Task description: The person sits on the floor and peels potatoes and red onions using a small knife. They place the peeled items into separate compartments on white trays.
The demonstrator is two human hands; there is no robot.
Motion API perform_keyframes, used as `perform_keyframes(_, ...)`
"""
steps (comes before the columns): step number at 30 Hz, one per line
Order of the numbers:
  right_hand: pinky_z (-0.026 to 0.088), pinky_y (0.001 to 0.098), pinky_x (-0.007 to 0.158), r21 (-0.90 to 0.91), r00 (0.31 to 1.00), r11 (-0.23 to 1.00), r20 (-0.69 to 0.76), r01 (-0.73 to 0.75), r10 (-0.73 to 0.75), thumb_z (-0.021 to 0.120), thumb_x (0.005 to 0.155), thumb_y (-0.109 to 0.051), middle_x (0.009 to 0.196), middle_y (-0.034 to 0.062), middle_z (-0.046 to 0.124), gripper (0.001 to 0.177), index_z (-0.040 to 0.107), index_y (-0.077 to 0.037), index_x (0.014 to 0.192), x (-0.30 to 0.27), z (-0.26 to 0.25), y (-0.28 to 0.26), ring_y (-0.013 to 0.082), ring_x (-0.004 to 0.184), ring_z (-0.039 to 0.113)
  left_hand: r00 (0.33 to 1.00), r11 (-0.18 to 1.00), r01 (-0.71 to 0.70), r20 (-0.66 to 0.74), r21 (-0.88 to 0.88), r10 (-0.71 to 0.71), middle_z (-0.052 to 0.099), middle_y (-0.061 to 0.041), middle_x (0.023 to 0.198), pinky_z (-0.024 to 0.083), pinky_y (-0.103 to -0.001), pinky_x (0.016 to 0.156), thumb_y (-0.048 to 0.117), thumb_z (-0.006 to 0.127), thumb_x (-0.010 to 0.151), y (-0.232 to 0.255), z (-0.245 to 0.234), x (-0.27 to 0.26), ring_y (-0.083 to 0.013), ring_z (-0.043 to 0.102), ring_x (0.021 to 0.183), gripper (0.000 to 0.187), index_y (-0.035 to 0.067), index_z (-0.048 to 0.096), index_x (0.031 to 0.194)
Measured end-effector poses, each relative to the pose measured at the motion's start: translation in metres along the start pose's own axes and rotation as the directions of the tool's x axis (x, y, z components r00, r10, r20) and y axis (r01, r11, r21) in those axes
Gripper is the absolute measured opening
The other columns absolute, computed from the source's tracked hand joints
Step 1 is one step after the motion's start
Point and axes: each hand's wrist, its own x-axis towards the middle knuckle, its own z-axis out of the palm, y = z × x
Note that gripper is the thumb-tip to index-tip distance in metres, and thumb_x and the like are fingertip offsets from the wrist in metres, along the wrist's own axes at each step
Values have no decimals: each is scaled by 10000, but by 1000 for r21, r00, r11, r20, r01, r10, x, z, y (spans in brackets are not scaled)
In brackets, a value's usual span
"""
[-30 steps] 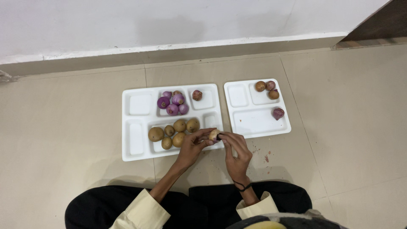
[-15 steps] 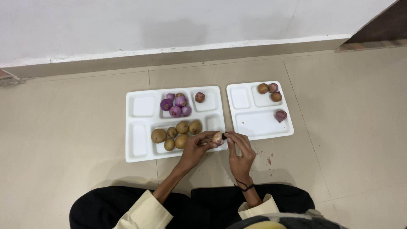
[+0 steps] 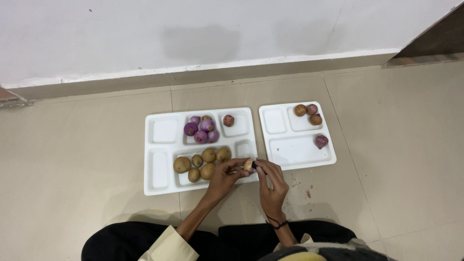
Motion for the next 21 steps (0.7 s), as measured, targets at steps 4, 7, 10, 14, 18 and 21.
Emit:
perform_keyframes(4,578,365,949,-36,996,995,-17,92,-93,706,938,-14,1176,121,755,201,756,-27,1132,-2,-1,-3,254,1122,708,1000,999,-20,-5,44,20,749,-110,1148,590,-286,911,42,752,895,2,4,7,-170,699,1012,436,-49,672,1313)
perform_keyframes(7,580,361,948,-16,993,993,21,118,-118,702,938,-17,1181,121,758,207,757,-32,1137,-1,-1,-2,246,1124,710,999,999,8,-32,52,-6,758,-101,1135,598,-287,916,56,740,895,7,1,2,-167,730,1025,420,-39,666,1297)
perform_keyframes(10,604,351,890,76,987,984,16,-162,161,679,958,-21,1149,101,782,232,758,-41,1175,3,4,3,227,1066,727,999,999,6,-31,-43,-8,764,-113,1129,608,-294,941,60,729,903,4,2,-2,-168,744,1046,409,-47,659,1291)
perform_keyframes(14,581,364,962,32,1000,999,-4,27,-27,683,952,-17,1192,117,760,246,741,-23,1191,-6,6,-5,238,1130,717,997,997,44,-66,-57,-48,764,-128,1118,607,-298,937,53,721,903,7,1,-4,-170,736,1039,409,-49,663,1295)
perform_keyframes(18,586,359,956,39,1000,999,1,30,-30,688,950,-5,1203,118,762,257,741,-28,1200,-2,3,-4,240,1134,719,997,998,43,-64,-44,-46,771,-134,1117,612,-300,928,80,728,917,12,0,-3,-180,742,1028,395,-52,671,1285)
perform_keyframes(21,593,353,933,17,1000,1000,3,5,-5,698,926,9,1227,130,742,305,725,-21,1228,-3,2,-4,257,1138,707,993,996,84,-79,-44,-87,776,-135,1117,621,-307,923,113,725,927,11,5,1,-181,748,1025,378,-53,686,1265)
